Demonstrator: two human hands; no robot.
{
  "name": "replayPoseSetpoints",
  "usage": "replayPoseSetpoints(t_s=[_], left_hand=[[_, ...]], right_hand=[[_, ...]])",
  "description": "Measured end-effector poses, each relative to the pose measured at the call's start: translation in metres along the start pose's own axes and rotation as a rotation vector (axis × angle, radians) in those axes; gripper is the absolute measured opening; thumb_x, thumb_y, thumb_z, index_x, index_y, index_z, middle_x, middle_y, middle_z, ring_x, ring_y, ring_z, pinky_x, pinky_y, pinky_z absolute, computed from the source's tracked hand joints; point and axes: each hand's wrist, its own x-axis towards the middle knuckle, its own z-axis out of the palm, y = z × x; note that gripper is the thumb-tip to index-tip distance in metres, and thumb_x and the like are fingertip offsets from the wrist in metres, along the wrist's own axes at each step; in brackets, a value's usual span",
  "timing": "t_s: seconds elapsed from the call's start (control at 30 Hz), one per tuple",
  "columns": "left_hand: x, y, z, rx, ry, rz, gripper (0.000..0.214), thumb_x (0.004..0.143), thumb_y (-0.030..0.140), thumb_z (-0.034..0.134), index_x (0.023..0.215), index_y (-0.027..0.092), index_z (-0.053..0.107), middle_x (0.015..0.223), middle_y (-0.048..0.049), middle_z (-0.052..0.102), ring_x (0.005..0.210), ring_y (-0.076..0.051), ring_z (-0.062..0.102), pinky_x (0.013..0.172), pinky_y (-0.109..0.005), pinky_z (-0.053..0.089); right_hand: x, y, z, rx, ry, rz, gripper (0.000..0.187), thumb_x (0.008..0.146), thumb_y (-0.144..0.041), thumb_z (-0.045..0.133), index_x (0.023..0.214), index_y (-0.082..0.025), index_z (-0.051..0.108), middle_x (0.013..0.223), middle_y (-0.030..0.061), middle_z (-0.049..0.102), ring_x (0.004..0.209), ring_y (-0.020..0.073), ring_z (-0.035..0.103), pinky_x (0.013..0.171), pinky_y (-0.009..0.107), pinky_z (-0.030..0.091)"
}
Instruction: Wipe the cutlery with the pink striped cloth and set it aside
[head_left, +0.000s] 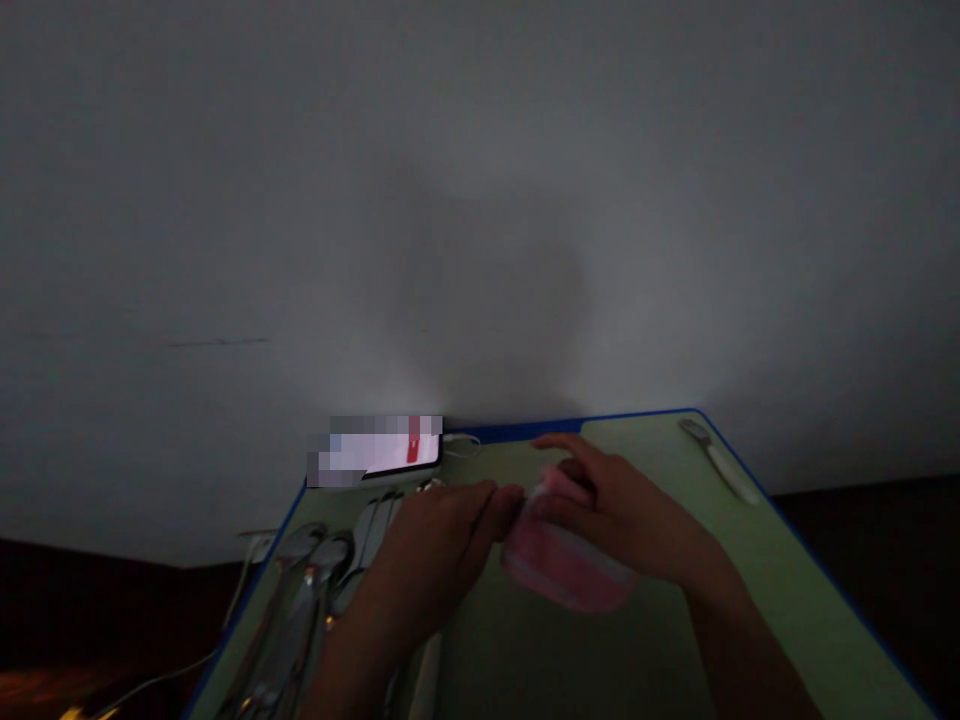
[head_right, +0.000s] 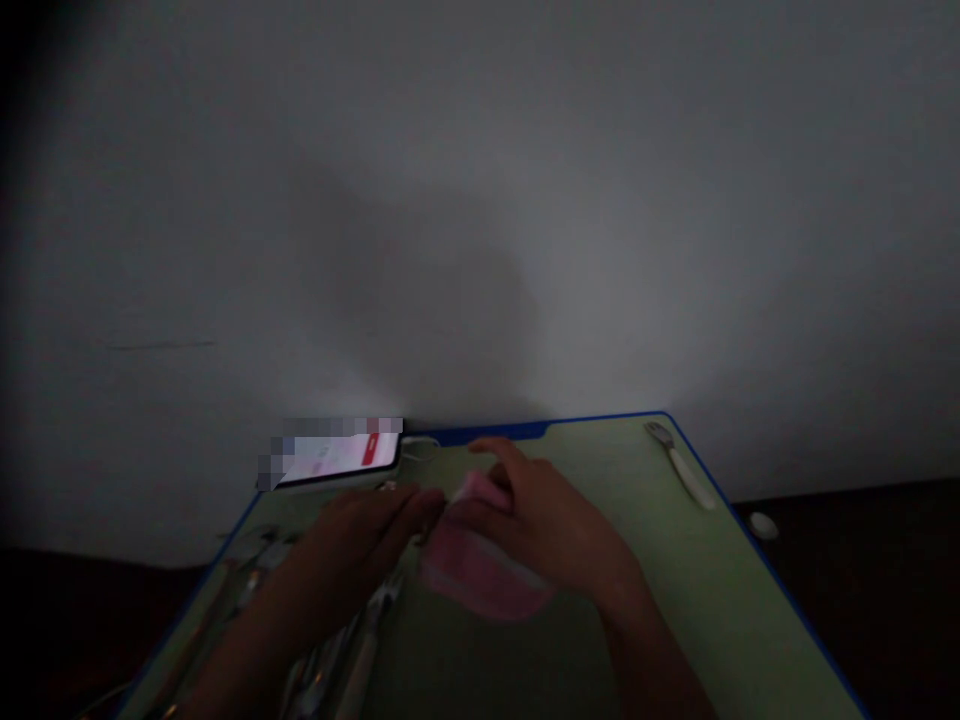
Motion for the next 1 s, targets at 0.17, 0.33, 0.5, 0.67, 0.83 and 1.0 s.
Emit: replayPoseSetpoints(t_s=[0.17, 0.33, 0.5, 0.67, 0.83, 1.0], left_hand=[[0.004, -0.004, 0.002, -0.028, 0.004, -0.052, 0.039, 0.092, 0.033, 0.028, 0.077, 0.018, 0.06, 0.07, -0.0022, 0.066, 0.062, -0.016, 0.059, 0.056, -0.025, 0.036], [0.003, -0.008, 0.002, -0.049, 0.043, -0.092, 0.039, 0.092, 0.034, 0.027, 0.079, 0.019, 0.061, 0.072, -0.0019, 0.067, 0.065, -0.017, 0.06, 0.057, -0.026, 0.037], [0.003, -0.006, -0.001, -0.069, 0.048, -0.081, 0.037, 0.092, 0.031, 0.027, 0.086, 0.02, 0.062, 0.077, -0.0024, 0.068, 0.07, -0.017, 0.061, 0.06, -0.026, 0.04], [0.002, 0.001, 0.002, -0.028, 0.049, 0.054, 0.04, 0.093, 0.033, 0.028, 0.073, 0.019, 0.06, 0.067, -0.0006, 0.066, 0.061, -0.015, 0.059, 0.056, -0.025, 0.035], [0.004, 0.007, 0.007, -0.054, 0.035, 0.134, 0.044, 0.094, 0.032, 0.027, 0.065, 0.017, 0.056, 0.058, 0.0011, 0.06, 0.053, -0.011, 0.053, 0.052, -0.024, 0.031], [0.005, -0.006, 0.003, -0.104, 0.074, 0.125, 0.039, 0.093, 0.031, 0.031, 0.067, 0.016, 0.056, 0.061, 0.0008, 0.061, 0.057, -0.011, 0.055, 0.054, -0.022, 0.034]], right_hand=[[0.0, 0.006, -0.003, 0.168, 0.016, 0.0, 0.033, 0.083, -0.039, 0.049, 0.11, -0.021, 0.045, 0.102, 0.0058, 0.061, 0.086, 0.0134, 0.058, 0.072, 0.026, 0.043], [-0.001, 0.01, -0.009, -0.137, -0.107, -0.071, 0.025, 0.088, -0.032, 0.04, 0.088, -0.018, 0.061, 0.084, 0.003, 0.064, 0.076, 0.0127, 0.056, 0.068, 0.025, 0.039], [-0.005, 0.008, -0.003, -0.228, -0.256, -0.053, 0.033, 0.082, -0.047, 0.047, 0.081, -0.017, 0.061, 0.071, 0.0003, 0.062, 0.062, 0.0107, 0.053, 0.053, 0.022, 0.033], [-0.002, 0.004, 0.007, -0.244, -0.221, -0.041, 0.042, 0.089, -0.046, 0.032, 0.077, -0.016, 0.06, 0.068, 0.0024, 0.061, 0.06, 0.0112, 0.052, 0.052, 0.023, 0.031], [-0.001, 0.003, 0.009, -0.17, -0.229, -0.069, 0.038, 0.09, -0.04, 0.03, 0.08, -0.017, 0.058, 0.072, 0.0043, 0.061, 0.064, 0.014, 0.054, 0.055, 0.024, 0.036], [0.001, 0.01, 0.005, -0.062, -0.203, -0.048, 0.04, 0.091, -0.044, 0.024, 0.089, -0.018, 0.054, 0.081, 0.0045, 0.061, 0.072, 0.0147, 0.055, 0.064, 0.026, 0.04]])
